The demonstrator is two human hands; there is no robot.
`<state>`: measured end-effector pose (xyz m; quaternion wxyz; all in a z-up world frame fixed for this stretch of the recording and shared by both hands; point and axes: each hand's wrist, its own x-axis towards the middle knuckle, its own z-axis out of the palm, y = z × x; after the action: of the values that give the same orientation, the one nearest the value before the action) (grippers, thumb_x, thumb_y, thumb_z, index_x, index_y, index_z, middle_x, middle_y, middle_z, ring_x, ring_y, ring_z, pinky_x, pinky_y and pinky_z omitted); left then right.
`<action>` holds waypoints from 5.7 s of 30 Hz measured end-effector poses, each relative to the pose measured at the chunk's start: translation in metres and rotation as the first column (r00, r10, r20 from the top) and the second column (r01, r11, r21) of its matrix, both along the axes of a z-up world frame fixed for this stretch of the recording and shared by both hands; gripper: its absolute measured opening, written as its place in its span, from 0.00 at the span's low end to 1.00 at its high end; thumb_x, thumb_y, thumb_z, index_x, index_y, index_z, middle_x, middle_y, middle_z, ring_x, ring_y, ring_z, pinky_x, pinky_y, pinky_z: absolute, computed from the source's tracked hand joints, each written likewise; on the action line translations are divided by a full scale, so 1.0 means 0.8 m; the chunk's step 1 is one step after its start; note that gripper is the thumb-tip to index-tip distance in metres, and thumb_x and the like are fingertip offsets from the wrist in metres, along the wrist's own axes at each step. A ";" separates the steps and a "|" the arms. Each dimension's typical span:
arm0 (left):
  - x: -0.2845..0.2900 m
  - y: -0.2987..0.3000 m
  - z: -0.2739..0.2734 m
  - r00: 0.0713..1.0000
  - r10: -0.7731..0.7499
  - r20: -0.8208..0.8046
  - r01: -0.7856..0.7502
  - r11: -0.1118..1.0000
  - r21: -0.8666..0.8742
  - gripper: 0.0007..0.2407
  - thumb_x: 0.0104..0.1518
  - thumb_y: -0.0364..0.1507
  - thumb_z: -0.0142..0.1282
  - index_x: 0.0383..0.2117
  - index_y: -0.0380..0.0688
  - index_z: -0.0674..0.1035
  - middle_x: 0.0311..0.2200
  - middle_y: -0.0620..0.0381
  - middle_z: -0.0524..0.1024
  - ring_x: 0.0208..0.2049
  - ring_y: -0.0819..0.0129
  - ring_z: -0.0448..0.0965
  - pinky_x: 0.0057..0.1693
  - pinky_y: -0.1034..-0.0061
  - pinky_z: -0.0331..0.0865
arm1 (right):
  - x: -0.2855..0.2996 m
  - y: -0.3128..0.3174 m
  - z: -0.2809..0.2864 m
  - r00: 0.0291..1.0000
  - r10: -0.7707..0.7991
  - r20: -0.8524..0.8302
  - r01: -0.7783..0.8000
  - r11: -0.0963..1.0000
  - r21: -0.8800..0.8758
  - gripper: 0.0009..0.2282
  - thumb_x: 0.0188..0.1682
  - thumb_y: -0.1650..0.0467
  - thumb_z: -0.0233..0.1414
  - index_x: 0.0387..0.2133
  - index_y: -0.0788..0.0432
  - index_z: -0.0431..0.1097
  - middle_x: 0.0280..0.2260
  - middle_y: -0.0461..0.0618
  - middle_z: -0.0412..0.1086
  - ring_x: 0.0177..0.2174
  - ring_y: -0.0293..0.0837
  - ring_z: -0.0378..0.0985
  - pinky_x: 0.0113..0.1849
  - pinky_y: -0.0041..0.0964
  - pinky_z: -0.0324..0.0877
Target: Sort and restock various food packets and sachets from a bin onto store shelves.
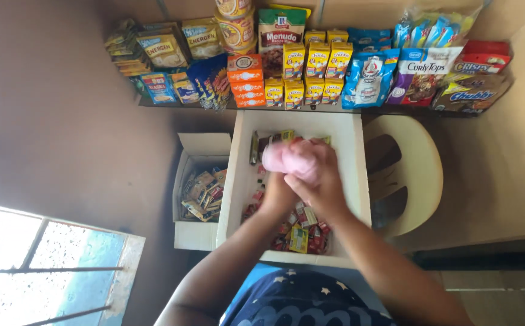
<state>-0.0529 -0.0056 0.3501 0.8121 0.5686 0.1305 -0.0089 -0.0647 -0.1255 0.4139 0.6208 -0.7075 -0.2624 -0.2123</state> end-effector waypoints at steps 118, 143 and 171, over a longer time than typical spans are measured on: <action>0.019 0.061 -0.016 0.953 -0.223 -0.203 0.163 0.947 -0.276 0.14 0.61 0.28 0.52 0.53 0.47 0.72 0.42 0.53 0.78 0.38 0.69 0.80 0.43 0.71 0.74 | 0.062 -0.021 -0.155 0.623 0.351 -0.700 0.262 0.749 0.609 0.21 0.56 0.66 0.53 0.59 0.63 0.59 0.44 0.53 0.72 0.45 0.50 0.77 0.42 0.49 0.76; 0.004 0.090 -0.096 0.963 -0.156 -0.222 0.271 0.602 0.751 0.19 0.48 0.35 0.71 0.40 0.44 0.73 0.32 0.48 0.83 0.37 0.51 0.86 0.45 0.63 0.77 | 0.074 -0.037 -0.233 0.983 -0.093 -0.157 -0.021 0.799 -0.601 0.13 0.43 0.62 0.65 0.39 0.52 0.76 0.46 0.48 0.73 0.50 0.52 0.73 0.54 0.50 0.66; 0.174 0.104 -0.403 0.917 0.020 -0.399 0.374 0.307 0.875 0.21 0.52 0.33 0.59 0.54 0.48 0.74 0.54 0.41 0.71 0.53 0.41 0.73 0.57 0.56 0.70 | 0.095 -0.033 -0.386 0.334 -0.257 -0.907 -0.150 0.935 -0.320 0.16 0.47 0.66 0.59 0.47 0.59 0.74 0.34 0.55 0.78 0.28 0.48 0.81 0.32 0.39 0.78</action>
<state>0.0865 0.0774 0.0274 0.2899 0.9318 0.1830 -0.1193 0.0115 -0.1517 0.1051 0.5142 -0.8048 0.1345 0.2641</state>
